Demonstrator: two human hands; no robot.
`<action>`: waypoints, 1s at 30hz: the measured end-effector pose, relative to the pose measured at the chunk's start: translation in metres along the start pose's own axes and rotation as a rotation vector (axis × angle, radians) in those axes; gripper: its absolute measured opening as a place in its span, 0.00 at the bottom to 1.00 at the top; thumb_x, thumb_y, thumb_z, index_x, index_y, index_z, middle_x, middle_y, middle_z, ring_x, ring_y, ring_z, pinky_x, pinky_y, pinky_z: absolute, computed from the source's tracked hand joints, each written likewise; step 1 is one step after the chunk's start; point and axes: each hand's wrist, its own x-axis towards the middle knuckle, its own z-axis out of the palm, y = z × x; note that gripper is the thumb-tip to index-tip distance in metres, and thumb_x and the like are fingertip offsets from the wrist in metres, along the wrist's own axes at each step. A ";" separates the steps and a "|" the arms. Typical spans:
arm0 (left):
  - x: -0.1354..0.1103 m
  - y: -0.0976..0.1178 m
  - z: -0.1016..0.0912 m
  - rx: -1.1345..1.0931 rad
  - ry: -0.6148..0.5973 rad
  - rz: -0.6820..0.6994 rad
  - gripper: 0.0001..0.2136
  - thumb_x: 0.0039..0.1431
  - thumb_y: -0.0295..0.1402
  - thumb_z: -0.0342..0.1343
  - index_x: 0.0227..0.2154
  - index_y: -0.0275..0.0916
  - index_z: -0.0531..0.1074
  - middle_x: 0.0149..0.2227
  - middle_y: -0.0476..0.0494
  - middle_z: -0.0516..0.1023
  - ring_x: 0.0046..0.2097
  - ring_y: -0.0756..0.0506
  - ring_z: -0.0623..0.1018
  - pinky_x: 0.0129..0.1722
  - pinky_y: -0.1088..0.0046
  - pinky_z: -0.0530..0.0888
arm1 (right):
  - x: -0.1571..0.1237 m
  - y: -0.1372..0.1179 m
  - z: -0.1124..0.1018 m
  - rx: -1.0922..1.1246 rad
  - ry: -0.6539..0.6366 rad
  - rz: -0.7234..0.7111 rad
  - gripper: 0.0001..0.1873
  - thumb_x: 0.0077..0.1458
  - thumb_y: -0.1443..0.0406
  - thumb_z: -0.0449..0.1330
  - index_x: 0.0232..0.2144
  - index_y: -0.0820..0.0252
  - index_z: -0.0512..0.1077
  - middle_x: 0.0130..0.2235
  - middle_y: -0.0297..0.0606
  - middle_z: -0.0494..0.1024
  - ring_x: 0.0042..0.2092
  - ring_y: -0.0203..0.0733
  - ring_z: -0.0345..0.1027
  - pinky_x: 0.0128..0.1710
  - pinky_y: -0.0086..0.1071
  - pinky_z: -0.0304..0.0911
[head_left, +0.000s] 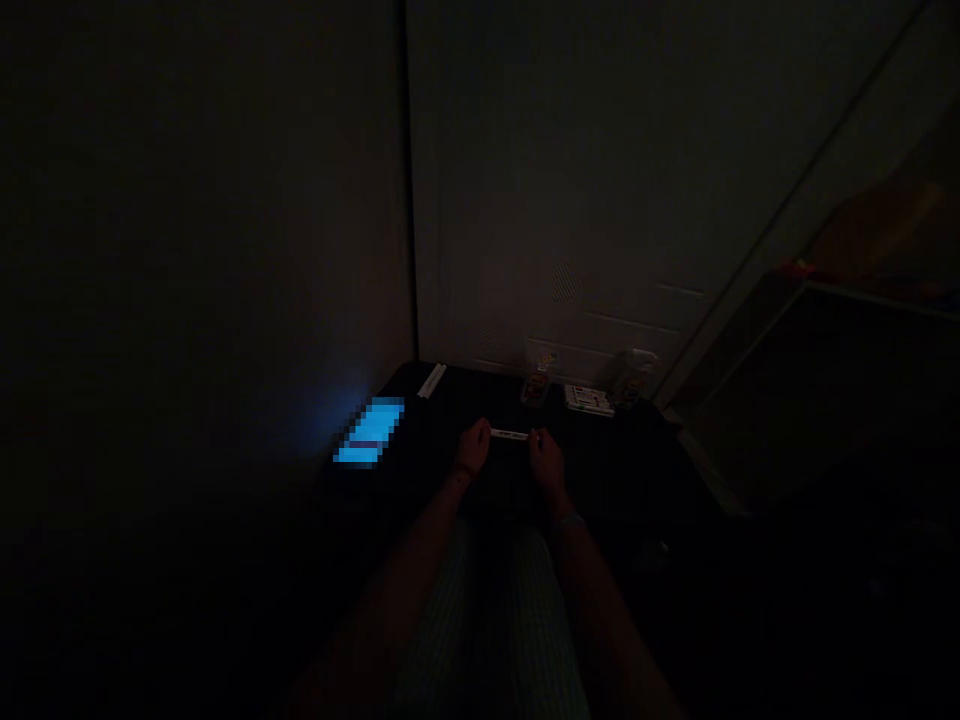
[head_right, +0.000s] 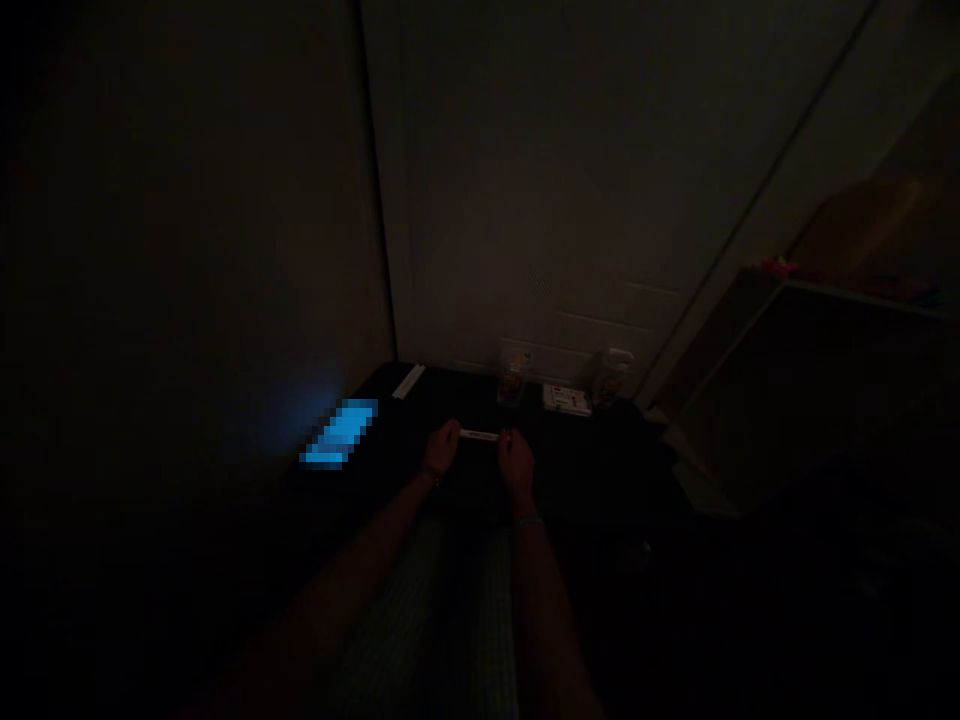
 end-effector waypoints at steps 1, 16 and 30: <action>0.000 -0.001 0.000 0.000 0.007 0.008 0.14 0.57 0.37 0.36 0.25 0.36 0.63 0.22 0.53 0.63 0.25 0.55 0.62 0.28 0.79 0.58 | 0.000 0.000 0.000 0.000 0.000 0.005 0.21 0.56 0.54 0.38 0.31 0.59 0.65 0.32 0.36 0.70 0.33 0.35 0.62 0.31 0.26 0.51; 0.000 -0.001 0.001 -0.010 -0.007 0.030 0.14 0.57 0.37 0.36 0.25 0.36 0.63 0.23 0.52 0.64 0.26 0.55 0.62 0.28 0.79 0.59 | -0.001 0.003 0.002 -0.013 0.019 0.006 0.22 0.56 0.53 0.37 0.31 0.59 0.65 0.32 0.36 0.70 0.33 0.36 0.62 0.31 0.26 0.51; 0.001 -0.002 0.001 0.021 0.030 0.006 0.15 0.58 0.39 0.36 0.27 0.36 0.65 0.23 0.50 0.66 0.26 0.54 0.64 0.28 0.78 0.60 | 0.000 -0.001 0.001 -0.077 -0.001 0.055 0.21 0.55 0.53 0.40 0.30 0.59 0.67 0.30 0.36 0.72 0.31 0.34 0.64 0.28 0.25 0.50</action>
